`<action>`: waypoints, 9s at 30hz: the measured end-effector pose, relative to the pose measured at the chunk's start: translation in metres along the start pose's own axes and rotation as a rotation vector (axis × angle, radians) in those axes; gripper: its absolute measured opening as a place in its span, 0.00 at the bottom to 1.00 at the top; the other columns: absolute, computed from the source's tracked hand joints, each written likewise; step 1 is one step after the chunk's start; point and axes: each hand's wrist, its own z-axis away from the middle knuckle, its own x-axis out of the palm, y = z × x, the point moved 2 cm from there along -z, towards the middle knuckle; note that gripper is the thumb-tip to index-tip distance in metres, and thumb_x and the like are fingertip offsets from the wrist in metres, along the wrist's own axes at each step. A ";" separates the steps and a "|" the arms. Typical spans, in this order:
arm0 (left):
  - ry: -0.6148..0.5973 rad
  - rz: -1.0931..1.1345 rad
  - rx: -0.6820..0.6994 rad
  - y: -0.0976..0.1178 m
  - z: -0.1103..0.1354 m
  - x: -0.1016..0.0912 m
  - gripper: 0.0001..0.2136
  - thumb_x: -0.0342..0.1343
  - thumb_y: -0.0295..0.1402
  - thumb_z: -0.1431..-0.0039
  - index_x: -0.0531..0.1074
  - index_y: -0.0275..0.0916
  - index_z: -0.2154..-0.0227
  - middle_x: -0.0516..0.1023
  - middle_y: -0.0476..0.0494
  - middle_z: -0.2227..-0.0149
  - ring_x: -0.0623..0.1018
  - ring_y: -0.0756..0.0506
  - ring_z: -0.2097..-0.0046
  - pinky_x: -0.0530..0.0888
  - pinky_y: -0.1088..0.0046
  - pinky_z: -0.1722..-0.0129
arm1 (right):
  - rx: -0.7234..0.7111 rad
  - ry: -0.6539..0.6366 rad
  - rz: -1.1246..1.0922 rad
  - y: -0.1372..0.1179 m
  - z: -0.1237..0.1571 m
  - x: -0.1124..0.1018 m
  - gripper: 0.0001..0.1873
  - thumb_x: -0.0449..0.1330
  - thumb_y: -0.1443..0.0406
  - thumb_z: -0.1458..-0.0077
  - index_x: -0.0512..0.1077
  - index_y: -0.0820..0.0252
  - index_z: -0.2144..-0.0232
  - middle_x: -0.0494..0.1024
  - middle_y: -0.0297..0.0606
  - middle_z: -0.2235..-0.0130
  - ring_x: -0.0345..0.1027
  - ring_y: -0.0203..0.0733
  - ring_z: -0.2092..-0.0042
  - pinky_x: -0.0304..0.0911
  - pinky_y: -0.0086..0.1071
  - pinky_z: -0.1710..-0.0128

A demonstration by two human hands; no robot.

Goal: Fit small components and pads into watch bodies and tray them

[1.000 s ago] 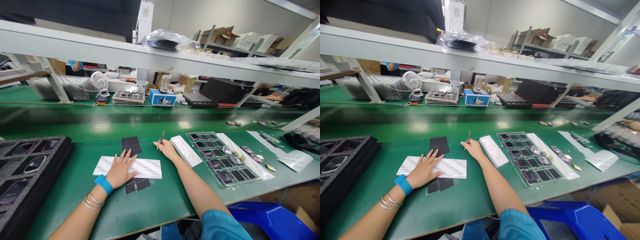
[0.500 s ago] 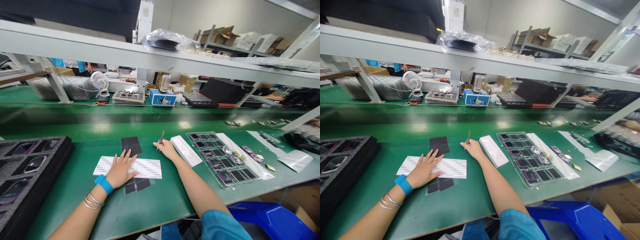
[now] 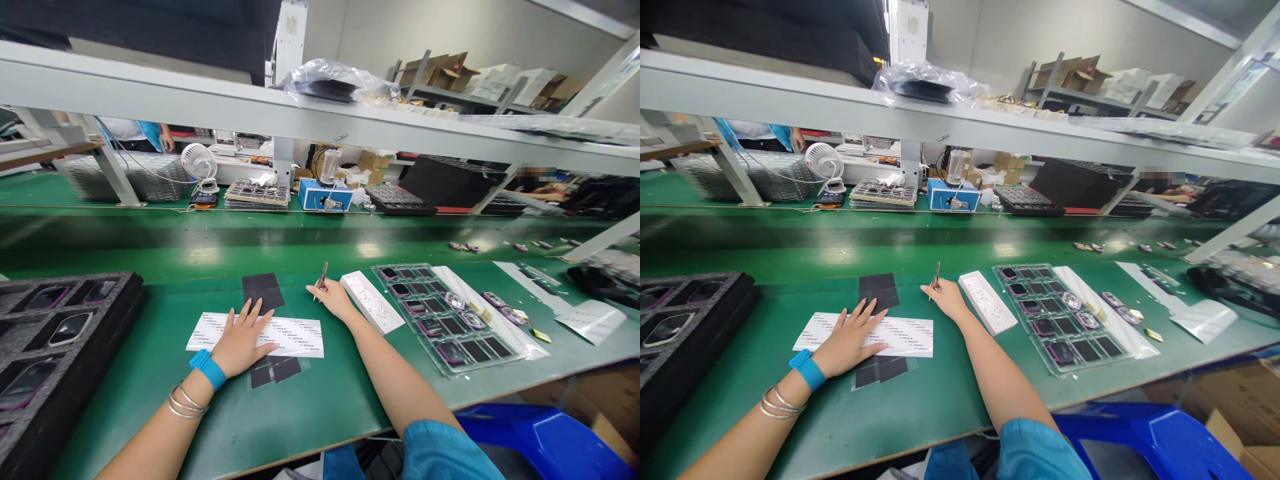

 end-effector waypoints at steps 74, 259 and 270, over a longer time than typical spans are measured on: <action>0.010 0.008 0.004 0.001 0.001 -0.002 0.31 0.47 0.51 0.43 0.52 0.46 0.38 0.43 0.40 0.34 0.43 0.34 0.35 0.46 0.45 0.40 | -0.011 0.002 0.031 -0.003 0.000 -0.001 0.19 0.56 0.49 0.51 0.67 0.59 0.76 0.69 0.33 0.79 0.63 0.38 0.75 0.56 0.30 0.73; -0.012 0.002 -0.009 0.001 0.001 -0.002 0.31 0.46 0.51 0.43 0.50 0.46 0.38 0.42 0.41 0.34 0.42 0.35 0.34 0.45 0.46 0.40 | -0.011 0.006 0.046 -0.007 0.002 -0.001 0.19 0.57 0.50 0.51 0.69 0.60 0.76 0.65 0.31 0.79 0.59 0.36 0.76 0.52 0.28 0.75; -0.006 0.006 -0.004 0.001 0.001 -0.002 0.31 0.46 0.51 0.43 0.51 0.46 0.38 0.43 0.41 0.34 0.43 0.35 0.34 0.46 0.45 0.40 | -0.017 0.004 0.049 -0.006 0.001 -0.001 0.19 0.57 0.50 0.51 0.69 0.60 0.76 0.65 0.31 0.80 0.58 0.36 0.76 0.52 0.28 0.75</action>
